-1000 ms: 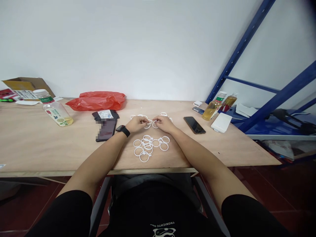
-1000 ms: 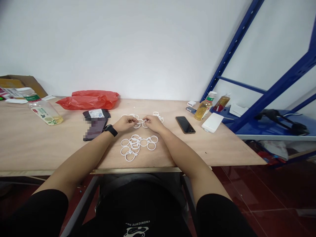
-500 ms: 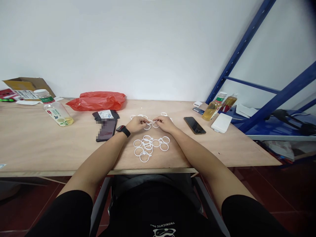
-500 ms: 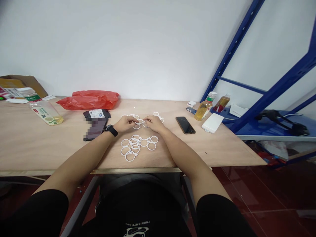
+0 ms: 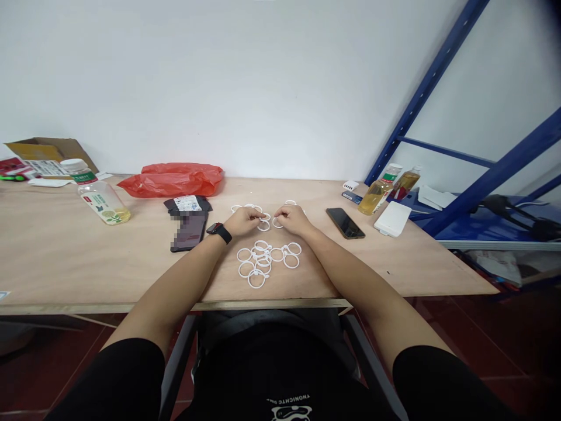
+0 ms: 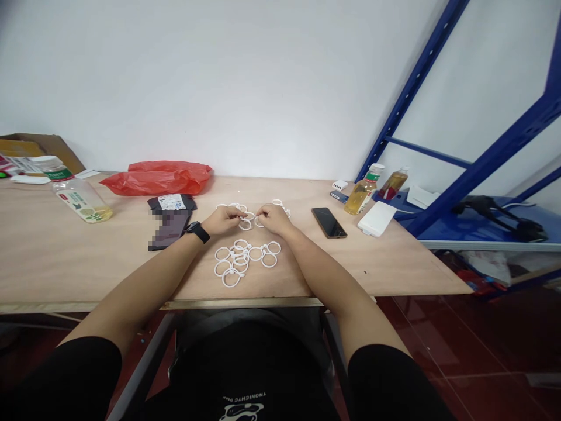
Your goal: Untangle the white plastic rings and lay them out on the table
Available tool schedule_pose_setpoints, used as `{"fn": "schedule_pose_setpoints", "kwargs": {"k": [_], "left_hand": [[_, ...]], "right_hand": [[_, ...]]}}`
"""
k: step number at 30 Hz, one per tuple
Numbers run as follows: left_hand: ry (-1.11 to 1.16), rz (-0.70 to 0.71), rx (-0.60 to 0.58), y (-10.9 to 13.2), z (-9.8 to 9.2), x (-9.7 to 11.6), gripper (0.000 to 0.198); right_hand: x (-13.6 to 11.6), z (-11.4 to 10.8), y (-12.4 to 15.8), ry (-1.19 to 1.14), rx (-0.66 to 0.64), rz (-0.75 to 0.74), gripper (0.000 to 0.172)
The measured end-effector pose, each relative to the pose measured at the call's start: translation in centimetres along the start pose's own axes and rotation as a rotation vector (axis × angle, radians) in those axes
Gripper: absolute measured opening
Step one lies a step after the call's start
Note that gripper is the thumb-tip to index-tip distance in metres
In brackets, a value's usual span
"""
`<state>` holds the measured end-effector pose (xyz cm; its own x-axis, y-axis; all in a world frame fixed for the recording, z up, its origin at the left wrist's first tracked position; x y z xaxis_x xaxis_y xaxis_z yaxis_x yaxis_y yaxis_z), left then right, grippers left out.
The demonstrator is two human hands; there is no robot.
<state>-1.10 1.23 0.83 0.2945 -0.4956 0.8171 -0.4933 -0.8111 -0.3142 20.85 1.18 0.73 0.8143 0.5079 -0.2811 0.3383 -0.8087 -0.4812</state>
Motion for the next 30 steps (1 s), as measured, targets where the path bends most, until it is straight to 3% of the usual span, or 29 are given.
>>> {"fn": "schedule_pose_setpoints", "kwargs": {"k": [15,30], "left_hand": [[0.084,-0.064,-0.037,0.22,0.08,0.28,0.033],[0.041,-0.012,-0.003,0.11,-0.06,0.13,0.03]], "right_hand": [[0.22,0.38,0.23,-0.018,-0.024,-0.029,0.027],[0.4,0.51,0.2,-0.04,-0.013,-0.027,0.025]]}}
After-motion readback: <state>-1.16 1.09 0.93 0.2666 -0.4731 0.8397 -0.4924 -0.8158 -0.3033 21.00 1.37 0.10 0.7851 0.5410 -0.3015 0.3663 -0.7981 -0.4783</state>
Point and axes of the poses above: each hand's wrist, its own y-axis away from the middle knuckle, its own z-axis out of the palm, x = y × z, the point moved 1 cm from there along -y, towards the middle knuckle, and after that the axes turned 15 degrees about y, right-handed, at the moved point
